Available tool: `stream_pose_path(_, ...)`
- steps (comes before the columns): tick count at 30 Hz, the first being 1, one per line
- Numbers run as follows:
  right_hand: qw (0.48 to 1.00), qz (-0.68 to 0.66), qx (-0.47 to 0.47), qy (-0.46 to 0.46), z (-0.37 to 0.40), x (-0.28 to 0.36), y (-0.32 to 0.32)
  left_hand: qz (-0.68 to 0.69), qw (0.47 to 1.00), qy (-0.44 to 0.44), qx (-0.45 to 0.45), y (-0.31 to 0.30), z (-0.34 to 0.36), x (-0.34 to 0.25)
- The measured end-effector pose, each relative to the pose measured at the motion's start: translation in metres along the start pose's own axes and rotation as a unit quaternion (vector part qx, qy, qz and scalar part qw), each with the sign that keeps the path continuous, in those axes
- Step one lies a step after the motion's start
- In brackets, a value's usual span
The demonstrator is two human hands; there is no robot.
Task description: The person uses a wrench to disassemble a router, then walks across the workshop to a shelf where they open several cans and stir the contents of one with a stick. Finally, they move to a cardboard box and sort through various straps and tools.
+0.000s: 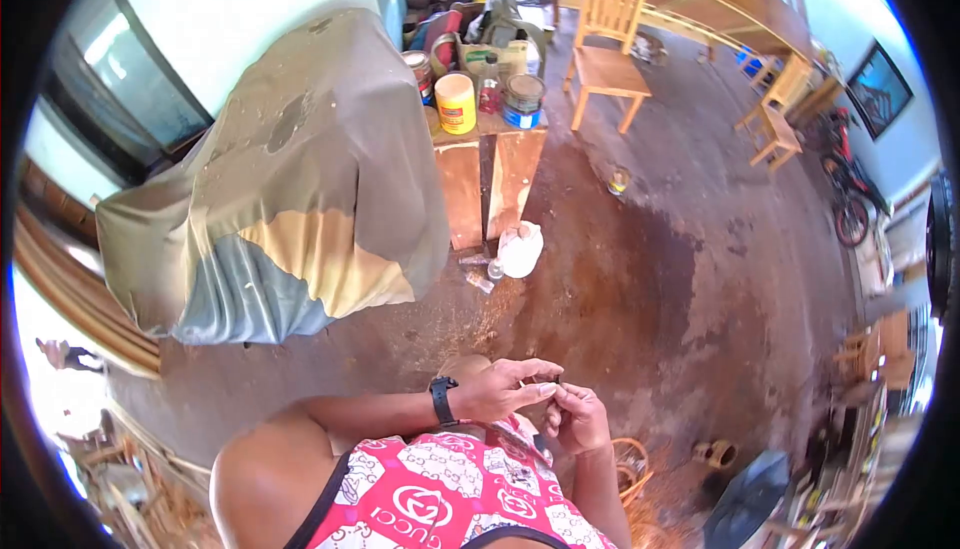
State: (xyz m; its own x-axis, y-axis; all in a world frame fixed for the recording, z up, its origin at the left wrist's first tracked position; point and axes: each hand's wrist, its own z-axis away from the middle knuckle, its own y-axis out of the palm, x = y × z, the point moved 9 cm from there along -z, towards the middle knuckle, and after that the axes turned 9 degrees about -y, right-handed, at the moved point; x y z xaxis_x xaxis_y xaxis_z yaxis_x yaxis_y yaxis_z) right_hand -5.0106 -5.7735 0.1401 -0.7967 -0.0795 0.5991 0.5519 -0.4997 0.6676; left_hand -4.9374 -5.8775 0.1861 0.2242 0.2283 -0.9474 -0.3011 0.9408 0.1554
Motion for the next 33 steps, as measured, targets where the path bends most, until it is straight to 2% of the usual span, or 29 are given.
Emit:
stream_pose_path(2,0.999,-0.010,0.025,0.036,-0.027,0.021,-0.010,-0.076,0.996,0.004,-0.040,-0.014,-0.028,-0.016)
stream_pose_path(3,0.996,-0.056,0.041,0.055,-0.042,0.032,-0.010,-0.143,0.988,0.017,-0.055,-0.022,-0.045,-0.017)
stream_pose_path(5,0.987,-0.115,0.065,0.089,-0.072,0.050,-0.013,-0.105,0.991,0.015,-0.080,-0.037,-0.076,-0.015)
stream_pose_path(8,0.990,-0.079,0.063,0.097,-0.123,0.080,-0.021,-0.022,0.995,0.006,-0.101,-0.063,-0.121,-0.027)
stream_pose_path(10,0.995,-0.020,0.056,0.083,-0.158,0.103,-0.025,0.004,0.995,0.006,-0.103,-0.084,-0.156,-0.035)
stream_pose_path(12,0.993,0.110,0.021,0.044,-0.201,0.133,-0.040,0.015,0.990,0.048,-0.136,-0.111,-0.189,-0.050)
stream_pose_path(13,0.992,0.121,0.021,0.008,-0.216,0.151,-0.035,0.012,0.988,0.050,-0.149,-0.119,-0.202,-0.061)
stream_pose_path(14,0.981,0.195,0.003,-0.003,-0.232,0.171,-0.036,0.009,0.985,0.053,-0.163,-0.126,-0.215,-0.069)
stream_pose_path(15,0.967,0.251,0.014,-0.031,-0.249,0.192,-0.028,-0.039,0.977,0.099,-0.185,-0.137,-0.231,-0.074)
stream_pose_path(17,0.926,0.373,0.030,-0.059,-0.274,0.228,-0.009,-0.018,0.972,0.112,-0.206,-0.154,-0.255,-0.082)
stream_pose_path(20,0.928,0.367,0.055,-0.030,-0.313,0.249,-0.005,-0.038,0.962,0.120,-0.242,-0.182,-0.274,-0.106)
stream_pose_path(24,0.883,0.460,0.095,-0.029,-0.360,0.275,0.009,-0.092,0.941,0.119,-0.305,-0.210,-0.304,-0.111)
stream_pose_path(28,0.846,0.512,0.147,-0.012,-0.408,0.294,0.016,-0.076,0.910,0.113,-0.392,-0.227,-0.329,-0.106)
stream_pose_path(29,0.845,0.513,0.153,0.008,-0.420,0.297,0.007,-0.072,0.892,0.092,-0.437,-0.236,-0.330,-0.104)
stream_pose_path(30,0.841,0.515,0.166,0.018,-0.431,0.302,0.005,-0.071,0.871,0.070,-0.481,-0.245,-0.330,-0.101)
stream_pose_path(31,0.818,0.547,0.176,0.021,-0.441,0.312,0.003,-0.126,0.817,0.074,-0.558,-0.260,-0.323,-0.104)
stream_pose_path(33,0.775,0.598,0.205,0.015,-0.463,0.334,-0.002,-0.091,0.760,-0.022,-0.643,-0.308,-0.308,-0.082)
